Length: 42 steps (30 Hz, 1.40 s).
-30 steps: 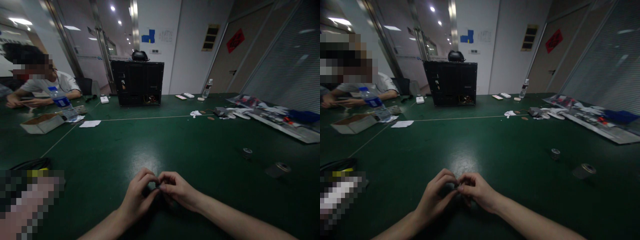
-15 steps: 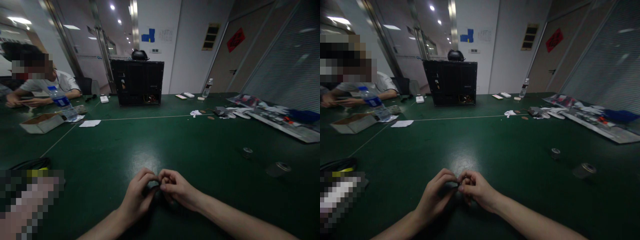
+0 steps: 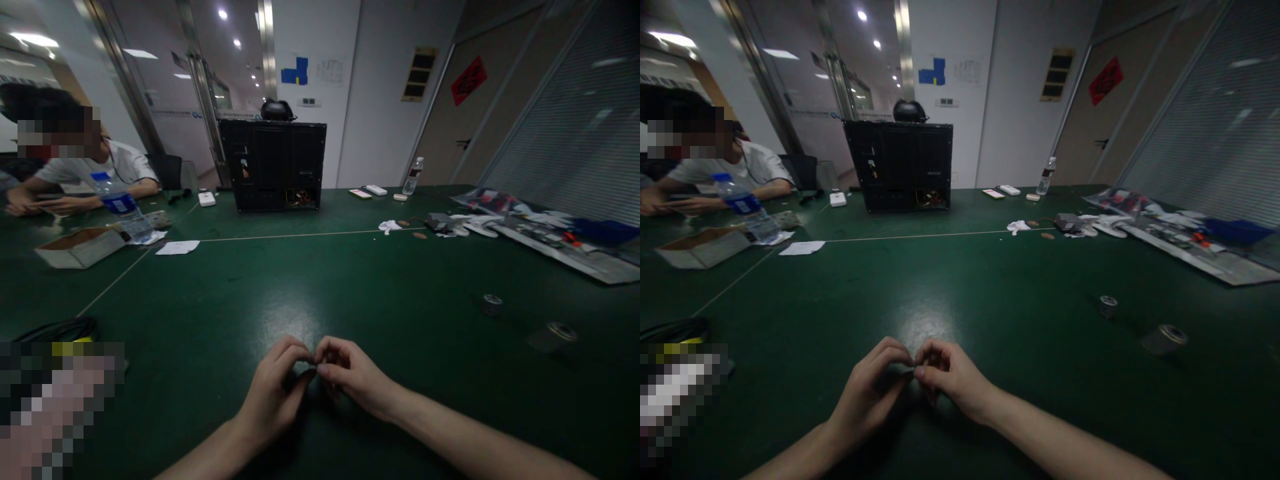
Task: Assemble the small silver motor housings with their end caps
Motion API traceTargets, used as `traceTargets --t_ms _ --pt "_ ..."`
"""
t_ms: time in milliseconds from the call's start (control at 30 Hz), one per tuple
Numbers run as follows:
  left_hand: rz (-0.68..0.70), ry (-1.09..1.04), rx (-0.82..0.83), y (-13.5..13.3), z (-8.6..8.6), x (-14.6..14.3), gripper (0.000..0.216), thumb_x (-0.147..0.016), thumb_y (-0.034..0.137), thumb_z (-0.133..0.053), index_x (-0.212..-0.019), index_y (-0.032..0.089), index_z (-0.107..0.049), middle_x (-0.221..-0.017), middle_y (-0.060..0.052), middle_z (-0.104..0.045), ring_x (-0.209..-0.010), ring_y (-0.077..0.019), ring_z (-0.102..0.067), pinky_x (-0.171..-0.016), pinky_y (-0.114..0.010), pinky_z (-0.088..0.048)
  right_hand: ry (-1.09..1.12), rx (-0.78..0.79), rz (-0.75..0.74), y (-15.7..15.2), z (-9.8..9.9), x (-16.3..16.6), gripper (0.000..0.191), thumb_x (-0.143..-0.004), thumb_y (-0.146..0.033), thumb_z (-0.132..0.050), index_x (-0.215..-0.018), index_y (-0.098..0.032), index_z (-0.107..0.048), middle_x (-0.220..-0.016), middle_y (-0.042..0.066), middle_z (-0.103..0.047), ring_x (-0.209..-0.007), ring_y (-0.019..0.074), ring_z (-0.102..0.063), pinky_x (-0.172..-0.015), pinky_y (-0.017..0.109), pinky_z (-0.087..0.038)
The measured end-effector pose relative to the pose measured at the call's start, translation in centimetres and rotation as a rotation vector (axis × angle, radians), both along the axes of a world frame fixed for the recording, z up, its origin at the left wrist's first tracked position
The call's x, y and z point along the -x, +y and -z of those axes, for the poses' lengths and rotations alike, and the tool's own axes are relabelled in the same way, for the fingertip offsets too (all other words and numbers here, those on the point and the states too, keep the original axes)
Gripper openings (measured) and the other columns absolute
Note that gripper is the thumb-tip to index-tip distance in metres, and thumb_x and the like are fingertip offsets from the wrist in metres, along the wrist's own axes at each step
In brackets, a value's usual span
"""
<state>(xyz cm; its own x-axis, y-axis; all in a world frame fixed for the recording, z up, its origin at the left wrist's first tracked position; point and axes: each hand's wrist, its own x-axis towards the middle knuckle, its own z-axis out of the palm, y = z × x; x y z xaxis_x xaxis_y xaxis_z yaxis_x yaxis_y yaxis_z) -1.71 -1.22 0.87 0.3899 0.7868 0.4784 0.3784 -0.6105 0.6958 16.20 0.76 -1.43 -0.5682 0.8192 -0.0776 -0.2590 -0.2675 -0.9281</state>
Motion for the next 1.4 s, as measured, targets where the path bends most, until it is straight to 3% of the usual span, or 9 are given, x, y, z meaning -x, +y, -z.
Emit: traceTargets --t_ms 100,167,267,333,400,467,567,700,1400 --pt "-0.009 0.025 0.039 0.1 -0.3 0.0 0.017 -0.082 0.005 -0.053 -0.089 0.02 -0.054 -0.087 -0.004 -0.059 -0.079 -0.0189 -0.059 -0.07 -0.03 -0.049 -0.19 -0.172 0.069 1.3 -1.3 -1.0 0.026 -0.076 -0.036 -0.069 -0.084 -0.017 -0.054 -0.063 -0.005 -0.053 -0.051 0.0083 -0.05 -0.051 0.022 -0.043" --pt "-0.01 0.036 0.057 0.1 -0.4 0.0 0.016 -0.083 0.006 -0.054 -0.09 0.02 -0.054 -0.089 -0.005 -0.059 -0.082 -0.0196 -0.059 -0.073 -0.031 -0.049 -0.419 -0.415 0.193 2.6 -3.0 -2.5 0.019 -0.08 -0.034 -0.065 -0.084 -0.018 -0.056 -0.069 -0.001 -0.058 -0.057 0.0111 -0.053 -0.056 0.025 -0.045" --pt "-0.008 0.041 0.068 0.1 -0.5 0.0 0.015 -0.083 0.007 -0.054 -0.091 0.02 -0.054 -0.09 -0.005 -0.059 -0.084 -0.0199 -0.059 -0.074 -0.032 -0.049 -0.779 -0.794 0.456 4.8 -5.6 -6.9 0.012 -0.084 -0.029 -0.058 -0.088 -0.018 -0.061 -0.081 0.004 -0.063 -0.072 0.0173 -0.059 -0.069 0.032 -0.048" --pt "-0.007 0.041 0.073 0.0 -0.5 0.0 0.015 -0.084 0.007 -0.053 -0.091 0.02 -0.054 -0.09 -0.004 -0.059 -0.083 -0.0199 -0.059 -0.073 -0.032 -0.048 -0.994 -0.919 0.611 6.1 -6.5 -11.2 0.018 -0.086 -0.028 -0.053 -0.097 -0.017 -0.063 -0.094 0.009 -0.066 -0.083 0.0206 -0.062 -0.079 0.035 -0.048" --pt "-0.006 0.04 0.075 0.0 -0.5 0.0 0.015 -0.083 0.008 -0.053 -0.091 0.02 -0.054 -0.09 -0.005 -0.059 -0.083 -0.0199 -0.059 -0.073 -0.032 -0.048 -1.245 -0.86 0.754 7.1 -6.6 -16.2 0.026 -0.087 -0.028 -0.051 -0.108 -0.017 -0.061 -0.106 0.01 -0.065 -0.091 0.0221 -0.062 -0.085 0.035 -0.046" --pt "-0.01 0.04 0.077 0.0 -0.5 0.0 0.014 -0.083 0.008 -0.054 -0.09 0.02 -0.054 -0.089 -0.005 -0.06 -0.082 -0.02 -0.059 -0.072 -0.032 -0.048 -1.561 -0.621 0.84 7.6 -5.9 -21.4 0.028 -0.088 -0.029 -0.048 -0.111 -0.02 -0.06 -0.108 0.008 -0.066 -0.095 0.0212 -0.062 -0.086 0.03 -0.045" --pt "-0.018 0.054 0.1 0.1 -0.5 0.0 0.013 -0.083 0.009 -0.054 -0.091 0.02 -0.054 -0.09 -0.005 -0.06 -0.083 -0.0203 -0.059 -0.073 -0.032 -0.048 -1.699 -0.393 0.897 7.4 -4.7 -27.7 0.03 -0.087 -0.029 -0.045 -0.109 -0.016 -0.062 -0.104 0.014 -0.067 -0.091 0.0288 -0.062 -0.077 0.036 -0.046" --pt "-0.014 0.065 0.115 0.0 -0.5 0.1 0.012 -0.084 0.01 -0.053 -0.091 0.02 -0.054 -0.09 -0.005 -0.06 -0.084 -0.0206 -0.059 -0.073 -0.032 -0.048 -1.774 -0.167 0.913 6.8 -3.5 -32.4 0.031 -0.083 -0.031 -0.048 -0.105 -0.017 -0.065 -0.104 0.018 -0.067 -0.089 0.0357 -0.062 -0.064 0.04 -0.046" --pt "-0.02 0.075 0.123 0.0 -0.6 0.0 0.011 -0.084 0.011 -0.053 -0.091 0.02 -0.056 -0.089 -0.005 -0.061 -0.082 -0.0204 -0.059 -0.072 -0.031 -0.048 -1.776 -0.164 0.804 7.8 -1.1 -35.1 0.032 -0.079 -0.037 -0.052 -0.104 -0.022 -0.066 -0.101 0.013 -0.068 -0.084 0.0307 -0.063 -0.064 0.036 -0.046"
